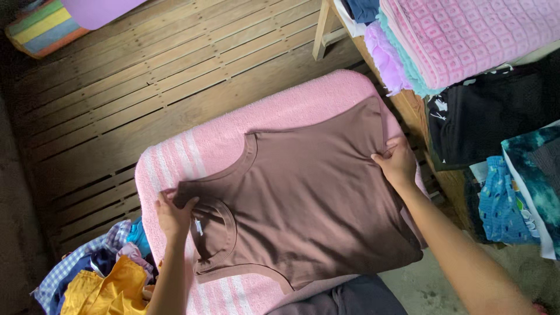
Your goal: The person folds a teal tie-dye tank top, a gray striped tank top, and a brown tank top by hand on a cushioned surface and places them into sorted piles.
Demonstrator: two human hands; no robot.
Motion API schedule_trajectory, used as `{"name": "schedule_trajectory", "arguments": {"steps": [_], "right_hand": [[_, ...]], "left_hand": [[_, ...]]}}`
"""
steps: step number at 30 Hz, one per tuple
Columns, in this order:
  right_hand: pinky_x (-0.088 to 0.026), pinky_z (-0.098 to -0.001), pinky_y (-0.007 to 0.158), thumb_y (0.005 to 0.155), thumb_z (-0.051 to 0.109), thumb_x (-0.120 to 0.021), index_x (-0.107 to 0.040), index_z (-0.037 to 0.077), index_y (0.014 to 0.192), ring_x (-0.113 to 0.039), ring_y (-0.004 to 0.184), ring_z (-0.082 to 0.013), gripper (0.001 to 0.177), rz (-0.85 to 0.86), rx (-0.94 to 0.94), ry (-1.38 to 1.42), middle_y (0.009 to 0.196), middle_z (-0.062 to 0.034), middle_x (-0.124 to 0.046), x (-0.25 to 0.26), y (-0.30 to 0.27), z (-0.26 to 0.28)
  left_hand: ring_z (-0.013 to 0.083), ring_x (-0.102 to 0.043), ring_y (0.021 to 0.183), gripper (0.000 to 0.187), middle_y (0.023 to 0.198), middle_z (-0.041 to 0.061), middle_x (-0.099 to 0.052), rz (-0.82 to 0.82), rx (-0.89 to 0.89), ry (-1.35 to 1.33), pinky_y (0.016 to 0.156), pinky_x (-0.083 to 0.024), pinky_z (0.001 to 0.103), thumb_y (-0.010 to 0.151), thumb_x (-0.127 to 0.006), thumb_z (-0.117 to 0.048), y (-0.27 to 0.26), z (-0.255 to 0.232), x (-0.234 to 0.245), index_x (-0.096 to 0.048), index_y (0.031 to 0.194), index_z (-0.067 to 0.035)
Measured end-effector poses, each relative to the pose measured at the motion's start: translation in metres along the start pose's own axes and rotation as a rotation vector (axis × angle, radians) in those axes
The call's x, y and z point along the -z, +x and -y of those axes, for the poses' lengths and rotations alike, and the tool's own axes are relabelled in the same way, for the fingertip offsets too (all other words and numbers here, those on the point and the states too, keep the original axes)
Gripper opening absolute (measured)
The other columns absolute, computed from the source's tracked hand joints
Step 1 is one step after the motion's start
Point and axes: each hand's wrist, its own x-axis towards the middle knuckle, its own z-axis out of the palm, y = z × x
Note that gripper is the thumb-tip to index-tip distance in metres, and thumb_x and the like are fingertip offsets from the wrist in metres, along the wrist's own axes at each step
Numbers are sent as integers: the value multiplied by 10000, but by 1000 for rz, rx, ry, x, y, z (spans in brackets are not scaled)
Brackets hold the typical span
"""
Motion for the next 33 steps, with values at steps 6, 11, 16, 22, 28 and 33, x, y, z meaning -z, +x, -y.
{"name": "schedule_trajectory", "arguments": {"steps": [6, 11, 16, 22, 28, 33], "right_hand": [[-535, -573, 636, 413, 399, -1016, -739, 29, 912, -686, 859, -443, 680, -378, 419, -509, 913, -206, -733, -30, 48, -7], [-425, -419, 682, 737, 299, -955, -731, 55, 1057, -586, 829, -225, 460, 258, -229, 270, 903, -46, -625, -9, 73, -13], [-444, -303, 610, 753, 177, -904, -669, 196, 1173, -572, 768, -121, 482, 278, -116, 578, 927, 13, -691, 71, 68, 52], [-460, -193, 685, 901, 148, -780, -745, 87, 1111, -647, 865, -45, 222, 266, 75, 803, 1043, 23, -757, 169, 84, 184], [-490, -176, 804, 947, 123, -762, -762, 56, 1113, -648, 908, -27, 179, 194, 426, 596, 1051, 6, -750, 190, 69, 214], [-504, -210, 797, 900, 87, -769, -762, 35, 1082, -664, 887, -64, 189, 250, 410, 413, 1015, -15, -752, 136, 38, 122]], "left_hand": [[278, -709, 749, 533, 821, 180, -743, 210, 271, -180, 723, -540, 428, 819, -857, -495, 36, 25, -19, -745, 954, 9], [255, -545, 674, 518, 786, 142, -650, 291, 478, -464, 628, -394, 419, 894, -857, -462, 65, 46, -22, -787, 978, 44], [116, -584, 734, 401, 864, 29, -724, 253, 503, -692, 631, -429, 294, 766, -868, -340, 80, 11, 49, -743, 986, -29], [96, -373, 566, 371, 710, 18, -601, 136, 335, -793, 558, -305, 253, 824, -834, -403, 106, -62, 182, -741, 961, -71], [69, -375, 616, 407, 678, -35, -512, -9, 35, -600, 575, -280, 278, 902, -833, -411, 100, -51, 217, -702, 798, -39], [186, -571, 595, 408, 697, 49, -683, 59, 81, -196, 654, -455, 340, 836, -855, -456, 47, 3, 160, -761, 769, -64]]}}
